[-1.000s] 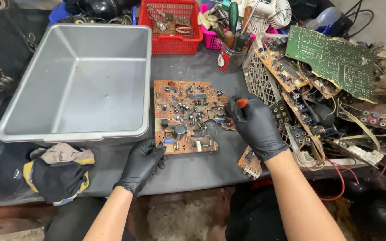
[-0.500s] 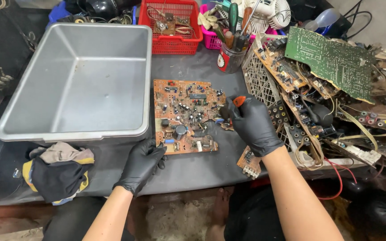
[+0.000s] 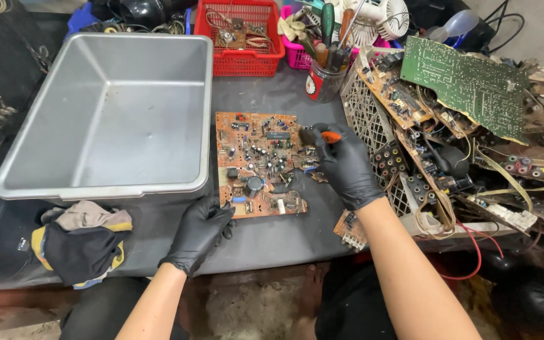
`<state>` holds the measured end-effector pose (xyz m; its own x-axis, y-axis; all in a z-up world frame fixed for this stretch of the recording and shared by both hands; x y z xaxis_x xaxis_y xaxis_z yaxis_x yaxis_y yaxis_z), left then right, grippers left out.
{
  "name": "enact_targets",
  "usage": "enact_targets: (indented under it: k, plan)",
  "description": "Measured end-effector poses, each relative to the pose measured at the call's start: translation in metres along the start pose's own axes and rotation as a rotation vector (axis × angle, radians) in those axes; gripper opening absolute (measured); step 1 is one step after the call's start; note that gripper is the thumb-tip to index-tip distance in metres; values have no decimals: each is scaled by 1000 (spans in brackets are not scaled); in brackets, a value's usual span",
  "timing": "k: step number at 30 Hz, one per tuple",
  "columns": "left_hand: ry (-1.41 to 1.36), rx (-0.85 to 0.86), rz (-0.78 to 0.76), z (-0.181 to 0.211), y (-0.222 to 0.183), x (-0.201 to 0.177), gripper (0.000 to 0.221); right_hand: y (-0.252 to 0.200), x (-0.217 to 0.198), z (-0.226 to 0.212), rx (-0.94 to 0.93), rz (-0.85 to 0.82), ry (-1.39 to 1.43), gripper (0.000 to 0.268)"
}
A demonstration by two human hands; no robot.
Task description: Cleaning a circuit board with a brush and inspecting various electronic components from a pile on a workbench.
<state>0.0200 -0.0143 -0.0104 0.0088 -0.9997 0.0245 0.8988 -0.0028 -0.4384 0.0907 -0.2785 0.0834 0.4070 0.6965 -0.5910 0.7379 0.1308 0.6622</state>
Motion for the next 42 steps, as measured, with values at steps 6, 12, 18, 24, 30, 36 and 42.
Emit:
enact_targets:
  k: [6,12,18,24,30,36,42]
  plan:
    - [-4,12,4,-5,5,0,25,1,5,3,65,94,103,6]
    - [11,15,3,-6,8,0,27,1,18,-9,24,121,181,6]
    - [-3,50,-48,-4,5,-1,20,13,3,-9,61,55,96,24]
    - [-46,66,-78,-24,24,-3,16,-8,35,82,267,-12,111,39]
    - [-220,-27,-84,-4,-7,9,12,1,9,70,465,290,126,17]
    - [-400,-11,-267,-21,-3,22,4,-26,24,120,13,-177,-199,40]
    - [-514,61,-316,-13,-15,26,5,-19,24,110,-132,-86,-138,36]
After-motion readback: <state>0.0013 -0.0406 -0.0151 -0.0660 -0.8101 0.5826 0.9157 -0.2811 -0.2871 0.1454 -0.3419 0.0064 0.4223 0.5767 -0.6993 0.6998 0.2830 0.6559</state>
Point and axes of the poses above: each hand's wrist, its own y-axis towards the middle knuckle, its own x-axis out of the palm, z = x × y, the point moved 3 cm from there along y, towards the middle knuckle, and after that the axes turned 13 degrees about -x, right-handed, at the moved point
